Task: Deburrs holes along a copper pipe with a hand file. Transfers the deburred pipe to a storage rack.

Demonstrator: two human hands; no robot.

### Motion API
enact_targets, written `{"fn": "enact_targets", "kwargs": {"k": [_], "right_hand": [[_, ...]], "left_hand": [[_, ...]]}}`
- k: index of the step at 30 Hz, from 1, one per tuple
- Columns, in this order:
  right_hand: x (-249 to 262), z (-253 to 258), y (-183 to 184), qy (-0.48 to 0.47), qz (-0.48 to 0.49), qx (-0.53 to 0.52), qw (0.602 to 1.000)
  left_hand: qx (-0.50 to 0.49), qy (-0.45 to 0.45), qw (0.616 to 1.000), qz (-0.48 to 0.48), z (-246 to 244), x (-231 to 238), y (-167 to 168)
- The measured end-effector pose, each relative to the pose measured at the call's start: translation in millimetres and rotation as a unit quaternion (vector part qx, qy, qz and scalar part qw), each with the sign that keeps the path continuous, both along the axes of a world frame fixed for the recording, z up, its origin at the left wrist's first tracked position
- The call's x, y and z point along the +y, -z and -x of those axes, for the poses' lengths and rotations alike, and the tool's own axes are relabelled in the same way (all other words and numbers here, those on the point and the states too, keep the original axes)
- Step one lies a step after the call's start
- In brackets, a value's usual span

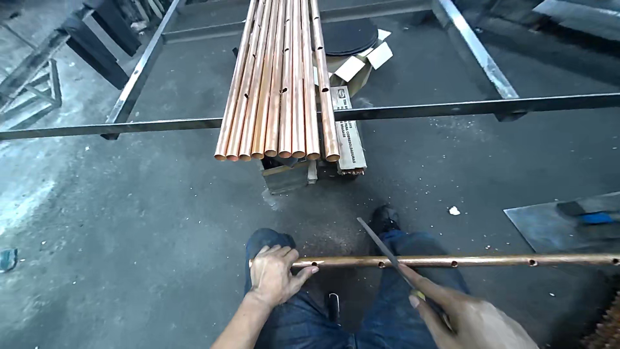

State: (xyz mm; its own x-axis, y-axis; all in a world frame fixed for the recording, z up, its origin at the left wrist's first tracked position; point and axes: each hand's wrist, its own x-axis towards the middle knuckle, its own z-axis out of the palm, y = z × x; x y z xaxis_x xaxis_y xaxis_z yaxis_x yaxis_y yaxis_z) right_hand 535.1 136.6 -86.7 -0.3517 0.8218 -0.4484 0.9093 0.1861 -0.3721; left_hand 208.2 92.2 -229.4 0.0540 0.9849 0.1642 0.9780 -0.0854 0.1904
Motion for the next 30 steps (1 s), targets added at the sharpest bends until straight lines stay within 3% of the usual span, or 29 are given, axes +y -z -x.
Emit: {"fn": "enact_targets", "kwargs": {"k": [4, 9, 13, 16, 18, 22, 25, 30], "right_hand": [[-12, 1, 7, 0.000, -0.028, 0.038, 0.999], [-18, 11, 43, -0.019, -0.061, 0.006, 0.998], [-21, 14, 68, -0.014, -0.066, -0.020, 0.998], [-23, 16, 70, -0.011, -0.053, -0.022, 0.998], [-23, 17, 70, -0.012, -0.045, -0.027, 0.999], [-17, 19, 70, -0.014, -0.049, -0.039, 0.998], [-11, 13, 66, -0.039, -0.060, -0.035, 0.997], [-21, -6, 32, -0.137, -0.040, 0.006, 0.990]], "left_hand": [[0.012, 0.017, 1.000, 0.005, 38, -10, -12], [0.043, 0.016, 0.998, 0.053, 84, -13, -20], [0.042, -0.018, 0.995, 0.084, 69, -4, -19], [0.012, 0.020, 0.994, 0.110, 32, 11, -22], [-0.012, 0.038, 0.971, 0.235, -5, 29, -32], [0.008, -0.034, 0.876, 0.480, -47, 72, -46], [0.021, -0.050, 0.838, 0.543, -49, 86, -48], [0.018, -0.052, 0.823, 0.565, -47, 94, -49]]}}
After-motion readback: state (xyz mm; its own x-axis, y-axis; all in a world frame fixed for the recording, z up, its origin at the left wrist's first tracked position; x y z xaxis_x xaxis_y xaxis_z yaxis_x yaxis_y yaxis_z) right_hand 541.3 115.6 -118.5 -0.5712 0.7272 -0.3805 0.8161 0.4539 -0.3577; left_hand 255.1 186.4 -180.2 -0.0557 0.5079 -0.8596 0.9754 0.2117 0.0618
